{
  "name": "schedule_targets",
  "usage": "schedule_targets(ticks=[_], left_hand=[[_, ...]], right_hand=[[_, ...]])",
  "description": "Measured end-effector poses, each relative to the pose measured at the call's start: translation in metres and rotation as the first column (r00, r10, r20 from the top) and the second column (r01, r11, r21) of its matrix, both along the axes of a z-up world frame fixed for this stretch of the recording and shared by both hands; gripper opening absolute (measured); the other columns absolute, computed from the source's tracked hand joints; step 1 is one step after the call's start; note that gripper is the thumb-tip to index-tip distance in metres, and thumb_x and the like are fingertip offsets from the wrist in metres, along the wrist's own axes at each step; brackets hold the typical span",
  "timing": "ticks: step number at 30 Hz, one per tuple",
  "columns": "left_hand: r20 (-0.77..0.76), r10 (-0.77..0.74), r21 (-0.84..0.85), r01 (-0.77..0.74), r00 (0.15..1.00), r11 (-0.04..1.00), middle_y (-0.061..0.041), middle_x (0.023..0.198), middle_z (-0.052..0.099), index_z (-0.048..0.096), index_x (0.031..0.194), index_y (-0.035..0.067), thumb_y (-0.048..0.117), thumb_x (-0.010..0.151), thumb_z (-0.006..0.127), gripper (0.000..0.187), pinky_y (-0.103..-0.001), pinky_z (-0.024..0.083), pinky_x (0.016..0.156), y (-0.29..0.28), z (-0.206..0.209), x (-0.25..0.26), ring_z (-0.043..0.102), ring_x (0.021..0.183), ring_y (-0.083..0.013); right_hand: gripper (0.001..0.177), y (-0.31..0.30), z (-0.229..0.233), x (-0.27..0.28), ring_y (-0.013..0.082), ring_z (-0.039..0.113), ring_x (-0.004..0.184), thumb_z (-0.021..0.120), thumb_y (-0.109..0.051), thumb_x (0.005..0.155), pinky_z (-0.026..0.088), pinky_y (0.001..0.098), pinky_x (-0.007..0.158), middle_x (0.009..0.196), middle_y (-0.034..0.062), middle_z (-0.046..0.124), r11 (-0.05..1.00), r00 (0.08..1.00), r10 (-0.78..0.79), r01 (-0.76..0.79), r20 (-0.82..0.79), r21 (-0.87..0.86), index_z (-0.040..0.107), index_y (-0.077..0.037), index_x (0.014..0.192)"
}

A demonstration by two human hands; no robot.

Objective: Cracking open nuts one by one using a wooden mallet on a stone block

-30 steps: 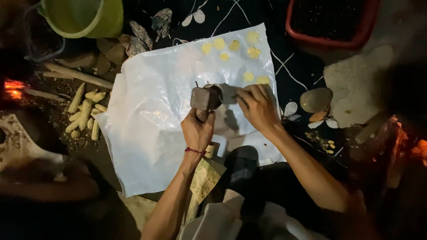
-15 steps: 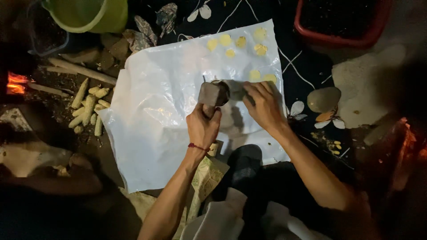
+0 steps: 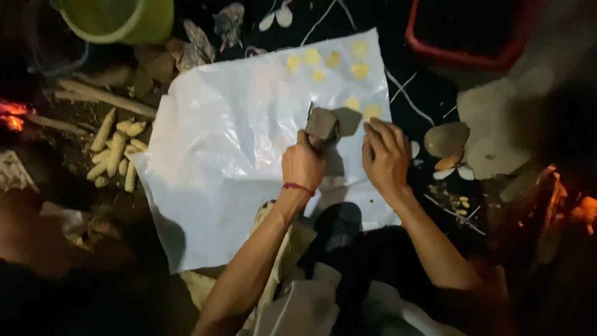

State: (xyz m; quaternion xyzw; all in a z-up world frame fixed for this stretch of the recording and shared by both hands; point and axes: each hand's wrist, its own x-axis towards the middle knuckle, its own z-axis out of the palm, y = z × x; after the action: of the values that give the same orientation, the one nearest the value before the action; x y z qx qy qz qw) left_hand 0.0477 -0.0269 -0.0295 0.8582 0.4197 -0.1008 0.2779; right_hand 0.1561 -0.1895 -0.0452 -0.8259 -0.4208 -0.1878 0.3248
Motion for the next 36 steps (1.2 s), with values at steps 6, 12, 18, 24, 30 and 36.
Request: schedule_targets(ticks=[6, 12, 18, 24, 30, 36], left_hand=[[0.258, -0.012, 0.014, 0.008, 0.966, 1.000, -0.025, 0.073, 0.070, 0.053, 0.103, 0.010, 0.025, 0.079, 0.073, 0.035, -0.059, 0.057, 0.068, 0.008, 0.058, 0.013, 0.072, 0.079, -0.0512], [0.402, 0.035, 0.056, -0.062, 0.915, 0.997, -0.027, 0.065, 0.067, 0.055, 0.104, 0.004, 0.013, 0.076, 0.076, 0.036, -0.061, 0.053, 0.059, -0.010, 0.055, 0.007, 0.070, 0.070, -0.0522], [0.035, 0.026, -0.100, -0.022, 0.999, 0.995, -0.023, 0.083, 0.072, 0.053, 0.112, 0.012, 0.028, 0.082, 0.066, 0.037, -0.061, 0.058, 0.078, 0.009, -0.002, 0.005, 0.072, 0.090, -0.0511], [0.364, 0.098, -0.043, -0.088, 0.926, 0.995, -0.028, 0.072, 0.069, 0.052, 0.097, 0.007, 0.014, 0.077, 0.073, 0.030, -0.062, 0.055, 0.065, -0.007, 0.075, 0.010, 0.070, 0.078, -0.0532], [0.009, -0.020, 0.010, 0.020, 1.000, 1.000, -0.023, 0.083, 0.073, 0.047, 0.109, 0.011, 0.025, 0.082, 0.065, 0.035, -0.059, 0.059, 0.078, -0.008, 0.009, 0.012, 0.073, 0.087, -0.0495], [0.148, -0.001, 0.012, -0.001, 0.989, 1.000, -0.025, 0.077, 0.071, 0.048, 0.103, 0.011, 0.025, 0.084, 0.063, 0.028, -0.061, 0.058, 0.072, 0.005, 0.037, 0.016, 0.073, 0.081, -0.0513]], right_hand=[[0.045, 0.001, -0.025, -0.004, 0.0326, 0.064, 0.113, 0.080, -0.033, 0.084, 0.049, 0.0433, 0.085, 0.120, 0.0122, 0.067, 0.991, 0.988, -0.077, 0.091, 0.133, -0.100, 0.073, -0.008, 0.120], [0.056, 0.007, -0.017, -0.007, 0.0464, 0.062, 0.107, 0.086, -0.048, 0.075, 0.047, 0.0514, 0.078, 0.109, 0.0217, 0.062, 0.994, 0.992, -0.074, 0.082, 0.100, -0.077, 0.070, 0.000, 0.098], [0.062, 0.006, -0.027, -0.008, 0.0329, 0.060, 0.114, 0.063, -0.049, 0.086, 0.045, 0.0447, 0.080, 0.132, 0.0146, 0.060, 0.980, 0.984, -0.090, 0.114, 0.154, -0.161, 0.069, -0.007, 0.131], [0.031, 0.012, 0.003, -0.009, 0.0394, 0.060, 0.105, 0.051, -0.021, 0.090, 0.041, 0.0445, 0.076, 0.117, 0.0194, 0.060, 0.988, 0.990, -0.081, 0.095, 0.118, -0.121, 0.066, 0.001, 0.105], [0.074, 0.007, -0.015, -0.007, 0.0343, 0.058, 0.113, 0.071, -0.040, 0.072, 0.042, 0.0462, 0.083, 0.129, 0.0178, 0.059, 0.970, 0.992, -0.091, 0.108, 0.090, -0.216, 0.061, 0.001, 0.133], [0.084, -0.001, -0.033, -0.010, 0.0356, 0.056, 0.116, 0.081, -0.029, 0.054, 0.041, 0.0474, 0.083, 0.132, 0.0158, 0.057, 0.972, 0.995, -0.072, 0.085, 0.066, -0.220, 0.061, -0.002, 0.132]])
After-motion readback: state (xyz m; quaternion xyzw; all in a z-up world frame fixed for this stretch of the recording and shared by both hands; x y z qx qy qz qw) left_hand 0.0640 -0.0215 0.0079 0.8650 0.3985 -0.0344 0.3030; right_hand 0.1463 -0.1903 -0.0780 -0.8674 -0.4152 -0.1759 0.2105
